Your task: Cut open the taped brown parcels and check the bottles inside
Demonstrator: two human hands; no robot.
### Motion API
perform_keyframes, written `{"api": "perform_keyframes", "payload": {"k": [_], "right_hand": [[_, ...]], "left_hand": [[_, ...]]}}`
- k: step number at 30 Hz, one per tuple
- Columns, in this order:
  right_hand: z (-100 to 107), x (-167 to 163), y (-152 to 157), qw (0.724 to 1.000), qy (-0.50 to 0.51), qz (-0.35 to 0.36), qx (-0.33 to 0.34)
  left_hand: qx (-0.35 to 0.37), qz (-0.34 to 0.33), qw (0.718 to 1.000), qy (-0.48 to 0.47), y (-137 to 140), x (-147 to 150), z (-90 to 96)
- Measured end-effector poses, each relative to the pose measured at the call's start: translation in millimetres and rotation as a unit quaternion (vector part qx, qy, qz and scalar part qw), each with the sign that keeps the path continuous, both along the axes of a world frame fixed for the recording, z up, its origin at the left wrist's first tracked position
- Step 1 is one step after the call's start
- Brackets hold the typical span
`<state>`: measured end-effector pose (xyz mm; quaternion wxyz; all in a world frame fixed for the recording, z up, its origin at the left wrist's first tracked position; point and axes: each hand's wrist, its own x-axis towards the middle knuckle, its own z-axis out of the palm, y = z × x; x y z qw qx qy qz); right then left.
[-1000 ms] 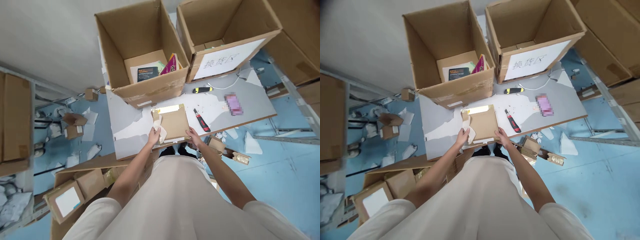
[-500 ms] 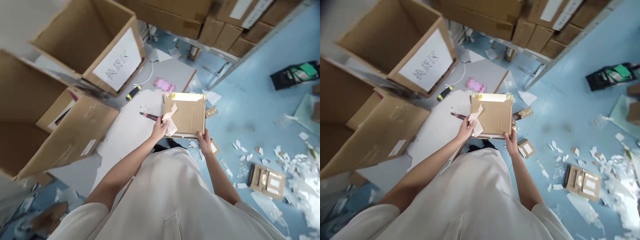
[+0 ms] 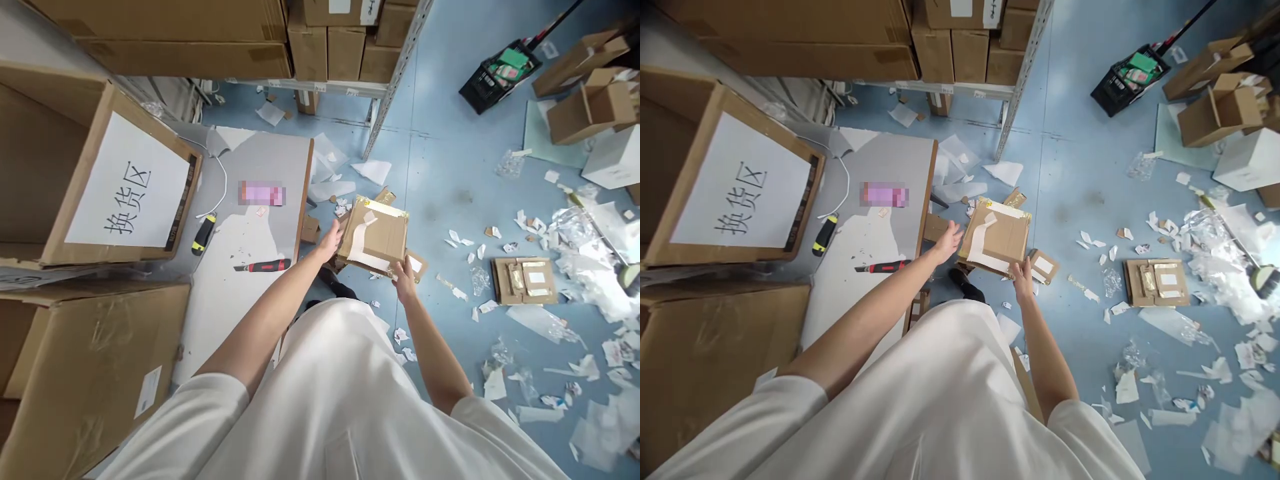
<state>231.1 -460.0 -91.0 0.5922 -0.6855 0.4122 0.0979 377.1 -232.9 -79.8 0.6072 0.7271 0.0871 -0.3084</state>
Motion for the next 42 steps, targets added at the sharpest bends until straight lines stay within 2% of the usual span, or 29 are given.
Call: {"api": "perform_keyframes", "payload": {"k": [4,7,9,12,15,18,20,21,23,25,27,29,31,32,34,36,38,40,42], "right_hand": [[-12.3,-2.5,-4.2,0.995,-0.018,0.004,-0.098],[-18.4,-4.5,4.8,0.995,0.003,0.072,-0.067],[-20.6,-0.7,15.4,0.991,0.012,0.128,-0.042],[-20.3,19.8,35.7,0.977,0.007,0.211,-0.033],[-15.0,58.1,64.6,0.952,-0.027,0.304,-0.029],[-4.0,103.7,110.1,0.91,-0.071,0.408,-0.021],[6.7,129.6,151.9,0.867,-0.104,0.486,-0.018],[13.0,139.1,175.8,0.838,-0.125,0.531,-0.02],[27.4,148.6,228.6,0.757,-0.175,0.629,-0.019],[43.9,142.8,287.3,0.657,-0.212,0.724,0.004],[61.9,118.6,352.8,0.538,-0.231,0.81,0.026],[80.8,71.6,420.5,0.39,-0.266,0.881,0.021],[100.0,2.6,476.0,0.239,-0.299,0.924,0.019],[109.1,-37.2,494.5,0.175,-0.307,0.935,0.026],[123.4,-119.7,510.5,0.066,-0.291,0.952,0.06],[129.2,-199.3,505.4,-0.022,-0.232,0.965,0.122],[125.2,-274.2,491.7,-0.086,-0.167,0.965,0.182],[114.0,-345.8,480.4,-0.125,-0.135,0.959,0.216],[99.7,-415.8,476.4,-0.154,-0.13,0.953,0.225]], "left_hand": [[-0.024,0.049,0.998,0.039,25.9,-12.3,-0.8],[0.012,0.019,1.0,0.016,62.4,-40.8,2.4],[0.031,0.045,0.998,-0.001,92.3,-66.3,7.4],[0.067,0.164,0.984,-0.025,137.1,-110.6,18.7],[0.095,0.3,0.949,-0.008,173.6,-158.0,31.6],[0.117,0.412,0.903,0.018,198.6,-205.7,42.6],[0.129,0.486,0.864,0.015,206.8,-239.3,49.6],[0.136,0.525,0.84,0.006,207.3,-257.3,53.7],[0.154,0.603,0.783,-0.017,200.1,-295.9,64.1],[0.181,0.673,0.716,-0.031,183.9,-337.5,77.0],[0.207,0.733,0.647,-0.028,164.1,-381.7,88.7],[0.228,0.794,0.563,-0.019,143.6,-429.1,94.7],[0.249,0.85,0.465,0.002,118.9,-478.3,92.9],[0.26,0.872,0.415,0.021,103.8,-502.2,89.5],[0.278,0.902,0.322,0.081,68.7,-547.3,78.8],[0.279,0.917,0.241,0.15,32.0,-590.3,65.0],[0.249,0.933,0.17,0.197,1.2,-635.3,50.0],[0.196,0.954,0.098,0.204,-18.3,-685.5,35.4],[0.152,0.973,0.034,0.169,-25.0,-741.2,22.1]]}}
